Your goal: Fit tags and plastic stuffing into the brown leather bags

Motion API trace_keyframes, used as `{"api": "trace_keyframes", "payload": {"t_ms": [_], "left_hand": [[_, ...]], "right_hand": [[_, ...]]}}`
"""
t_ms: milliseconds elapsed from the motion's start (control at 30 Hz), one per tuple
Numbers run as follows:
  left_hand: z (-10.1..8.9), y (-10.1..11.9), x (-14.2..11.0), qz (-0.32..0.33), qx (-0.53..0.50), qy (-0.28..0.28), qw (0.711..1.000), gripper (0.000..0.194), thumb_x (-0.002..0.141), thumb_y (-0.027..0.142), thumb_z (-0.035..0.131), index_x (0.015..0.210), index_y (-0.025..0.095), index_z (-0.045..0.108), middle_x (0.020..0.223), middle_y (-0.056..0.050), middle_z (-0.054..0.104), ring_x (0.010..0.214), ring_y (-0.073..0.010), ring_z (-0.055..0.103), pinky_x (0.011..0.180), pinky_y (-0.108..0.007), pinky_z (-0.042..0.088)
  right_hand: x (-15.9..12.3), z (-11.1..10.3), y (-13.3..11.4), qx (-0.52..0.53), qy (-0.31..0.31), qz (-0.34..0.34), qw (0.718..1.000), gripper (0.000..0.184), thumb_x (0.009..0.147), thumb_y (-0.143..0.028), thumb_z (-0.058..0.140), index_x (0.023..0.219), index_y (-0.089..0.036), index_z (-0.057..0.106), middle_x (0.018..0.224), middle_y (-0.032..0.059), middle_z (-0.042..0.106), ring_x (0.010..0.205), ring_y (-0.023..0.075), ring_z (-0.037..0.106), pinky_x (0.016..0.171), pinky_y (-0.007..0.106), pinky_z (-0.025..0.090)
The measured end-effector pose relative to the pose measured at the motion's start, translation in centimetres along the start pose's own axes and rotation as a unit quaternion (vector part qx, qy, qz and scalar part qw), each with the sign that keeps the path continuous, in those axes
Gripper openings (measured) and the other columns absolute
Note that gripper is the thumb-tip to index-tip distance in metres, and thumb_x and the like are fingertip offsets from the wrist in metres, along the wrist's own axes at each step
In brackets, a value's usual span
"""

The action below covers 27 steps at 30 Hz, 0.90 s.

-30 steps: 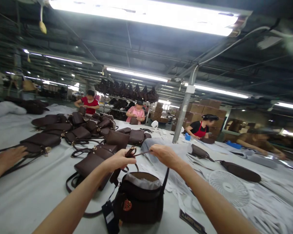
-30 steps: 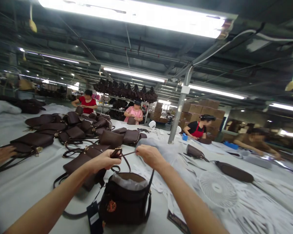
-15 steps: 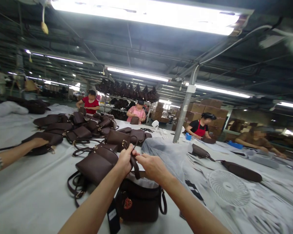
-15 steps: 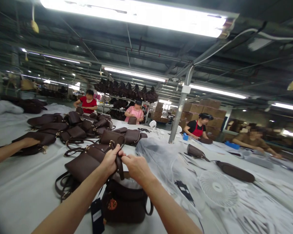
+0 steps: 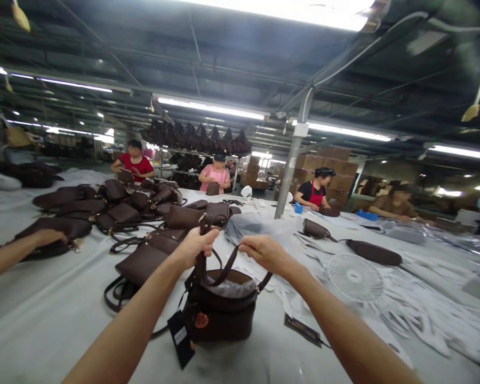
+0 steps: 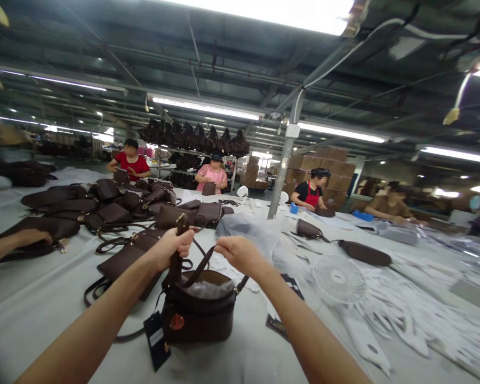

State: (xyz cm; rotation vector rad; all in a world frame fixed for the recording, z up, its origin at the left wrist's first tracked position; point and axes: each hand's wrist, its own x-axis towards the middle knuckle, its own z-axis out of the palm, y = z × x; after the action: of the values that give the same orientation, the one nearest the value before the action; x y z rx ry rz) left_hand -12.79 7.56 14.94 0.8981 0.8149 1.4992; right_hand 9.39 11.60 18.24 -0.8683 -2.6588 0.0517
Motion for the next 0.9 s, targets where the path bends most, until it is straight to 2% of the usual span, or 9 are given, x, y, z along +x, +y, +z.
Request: {"api": "trace_keyframes", "payload": {"t_ms": [67,167,367,500,600,667,767,833,900], "left_hand": [[1.6,-0.8,-0.1,-0.015,0.116,-0.041,0.992,0.044,0.061,0.019,0.083,0.099,0.012,0.061,0.053,0.011,0.044,0.037,-0.0018,0.033,0.036,-0.015,0.026],[2.3,-1.4,-0.3,-0.038,0.222,-0.077,0.971,0.049,0.059,0.023,0.082,0.102,0.014,0.061,0.050,0.012,0.041,0.037,-0.0029,0.030,0.036,-0.016,0.023],[2.2,-2.0,-0.6,-0.091,0.244,-0.137,0.956,0.029,0.063,0.026,0.075,0.087,0.014,0.066,0.043,0.012,0.032,0.038,-0.0039,0.022,0.037,-0.019,0.016],[2.3,-2.5,-0.4,-0.124,0.255,-0.122,0.951,0.015,0.065,0.025,0.070,0.073,0.016,0.062,0.042,0.012,0.027,0.037,-0.0044,0.020,0.038,-0.019,0.016],[1.9,-2.6,-0.1,-0.125,0.272,-0.120,0.946,0.016,0.065,0.027,0.069,0.062,0.017,0.057,0.043,0.009,0.035,0.037,-0.0054,0.026,0.037,-0.020,0.019],[1.7,-2.6,0.2,-0.125,0.289,-0.126,0.941,0.017,0.064,0.027,0.070,0.060,0.016,0.058,0.047,0.005,0.046,0.039,-0.0073,0.035,0.038,-0.020,0.024],[1.9,-2.3,0.5,-0.134,0.315,-0.153,0.927,0.016,0.064,0.028,0.071,0.060,0.015,0.062,0.055,-0.003,0.061,0.046,-0.0120,0.049,0.041,-0.021,0.032],[2.2,-1.9,0.4,-0.151,0.328,-0.186,0.914,0.017,0.064,0.028,0.071,0.058,0.015,0.063,0.057,-0.006,0.064,0.050,-0.0149,0.055,0.044,-0.023,0.037],[2.7,-1.3,0.1,-0.165,0.329,-0.211,0.906,0.016,0.064,0.027,0.072,0.060,0.015,0.062,0.057,-0.004,0.064,0.053,-0.0170,0.059,0.049,-0.025,0.042]], "right_hand": [[1.0,-0.2,-0.7,-0.047,0.013,0.008,0.999,0.026,0.096,-0.031,0.046,0.088,-0.020,0.068,0.081,0.0044,0.069,0.075,0.0159,0.060,0.066,0.024,0.036],[1.5,-0.4,-1.1,-0.074,0.031,0.026,0.996,0.026,0.097,-0.032,0.045,0.101,-0.024,0.070,0.091,0.0056,0.072,0.082,0.0178,0.064,0.068,0.024,0.037],[1.2,-0.6,-1.4,-0.099,0.045,0.054,0.993,0.025,0.096,-0.034,0.046,0.102,-0.023,0.068,0.091,0.0058,0.073,0.082,0.0191,0.065,0.065,0.025,0.036],[1.2,-0.8,-0.9,-0.118,0.056,0.077,0.988,0.022,0.096,-0.026,0.045,0.096,-0.020,0.066,0.090,0.0073,0.071,0.083,0.0198,0.065,0.065,0.025,0.037],[0.7,-0.6,-0.2,-0.117,0.047,0.071,0.989,0.019,0.095,-0.026,0.048,0.102,-0.019,0.064,0.096,0.0082,0.069,0.089,0.0211,0.064,0.071,0.027,0.042],[0.4,-0.2,-0.2,-0.142,0.065,0.036,0.987,0.030,0.090,-0.025,0.057,0.120,-0.019,0.058,0.116,0.0123,0.064,0.104,0.0247,0.061,0.081,0.032,0.045],[0.3,0.3,-1.2,-0.215,0.074,-0.090,0.970,0.057,0.089,-0.019,0.059,0.141,-0.023,0.038,0.141,0.0158,0.046,0.123,0.0283,0.049,0.095,0.039,0.042],[0.5,0.4,-2.1,-0.246,0.023,-0.146,0.958,0.048,0.095,-0.018,0.047,0.142,-0.022,0.035,0.131,0.0150,0.054,0.115,0.0258,0.056,0.089,0.037,0.046],[0.8,0.2,-2.6,-0.257,-0.040,-0.140,0.955,0.034,0.099,-0.018,0.037,0.132,-0.016,0.045,0.111,0.0130,0.062,0.097,0.0225,0.064,0.075,0.032,0.050]]}}
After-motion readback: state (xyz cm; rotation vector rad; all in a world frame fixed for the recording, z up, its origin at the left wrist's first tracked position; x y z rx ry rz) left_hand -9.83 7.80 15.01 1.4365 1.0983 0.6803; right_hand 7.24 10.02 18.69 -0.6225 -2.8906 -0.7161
